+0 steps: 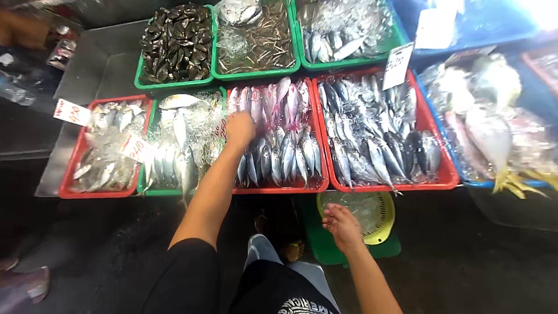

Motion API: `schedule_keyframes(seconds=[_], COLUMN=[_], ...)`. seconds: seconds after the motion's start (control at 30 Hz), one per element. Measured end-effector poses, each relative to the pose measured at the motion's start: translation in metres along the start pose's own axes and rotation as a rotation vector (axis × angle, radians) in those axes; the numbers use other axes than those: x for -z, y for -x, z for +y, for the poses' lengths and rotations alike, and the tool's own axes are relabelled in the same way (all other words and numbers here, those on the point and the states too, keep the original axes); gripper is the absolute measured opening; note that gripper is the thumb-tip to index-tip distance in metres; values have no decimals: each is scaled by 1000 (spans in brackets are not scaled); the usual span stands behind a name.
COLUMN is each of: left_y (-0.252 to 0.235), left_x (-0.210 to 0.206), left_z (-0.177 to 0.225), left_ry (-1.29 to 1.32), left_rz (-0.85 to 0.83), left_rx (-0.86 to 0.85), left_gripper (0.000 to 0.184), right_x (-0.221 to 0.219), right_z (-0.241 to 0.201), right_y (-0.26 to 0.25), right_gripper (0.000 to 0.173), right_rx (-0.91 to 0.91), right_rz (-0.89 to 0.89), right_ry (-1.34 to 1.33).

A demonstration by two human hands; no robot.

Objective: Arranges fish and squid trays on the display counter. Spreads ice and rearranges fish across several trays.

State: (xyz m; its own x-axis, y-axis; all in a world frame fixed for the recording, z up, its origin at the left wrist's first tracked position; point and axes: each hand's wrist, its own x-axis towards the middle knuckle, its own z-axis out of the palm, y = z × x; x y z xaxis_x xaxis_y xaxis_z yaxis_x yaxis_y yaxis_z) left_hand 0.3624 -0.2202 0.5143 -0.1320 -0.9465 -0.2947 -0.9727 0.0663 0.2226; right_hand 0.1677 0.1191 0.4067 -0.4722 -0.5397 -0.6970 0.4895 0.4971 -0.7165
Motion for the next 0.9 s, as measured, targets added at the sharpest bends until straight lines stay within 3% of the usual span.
schedule_keyframes(seconds=[0.07,0.2,0.4,0.57,0.7,0.8,0.9], left_y=[-4,0,-3,-13,-9,-3,1], left_x=[-3,10,19,11,-25,-35,-35], left_z=[0,-1,8,22,31,34,34], left_ry=[14,32,268,444,397,350,279], left_rz=[-17,-64,-170,-175,-255,-248,-257], left_rx=[39,25,-182,-225,-183,-158,-160], left_gripper=[62,50,42,47,57,66,64], right_x=[-29,-74,-84,-89,-107,-118,-131], right_z=[-8,-34,-37,-40,-56,-80,-96], right_y=[5,18,21,29,37,54,62], right_gripper=[20,19,30,64,79,67,56], right_rx=[37,3,-21,144,76,114,285], right_rz=[-39,50,134,295,314,354,333], right_ry=[39,125,324,898,1256,1439,1389])
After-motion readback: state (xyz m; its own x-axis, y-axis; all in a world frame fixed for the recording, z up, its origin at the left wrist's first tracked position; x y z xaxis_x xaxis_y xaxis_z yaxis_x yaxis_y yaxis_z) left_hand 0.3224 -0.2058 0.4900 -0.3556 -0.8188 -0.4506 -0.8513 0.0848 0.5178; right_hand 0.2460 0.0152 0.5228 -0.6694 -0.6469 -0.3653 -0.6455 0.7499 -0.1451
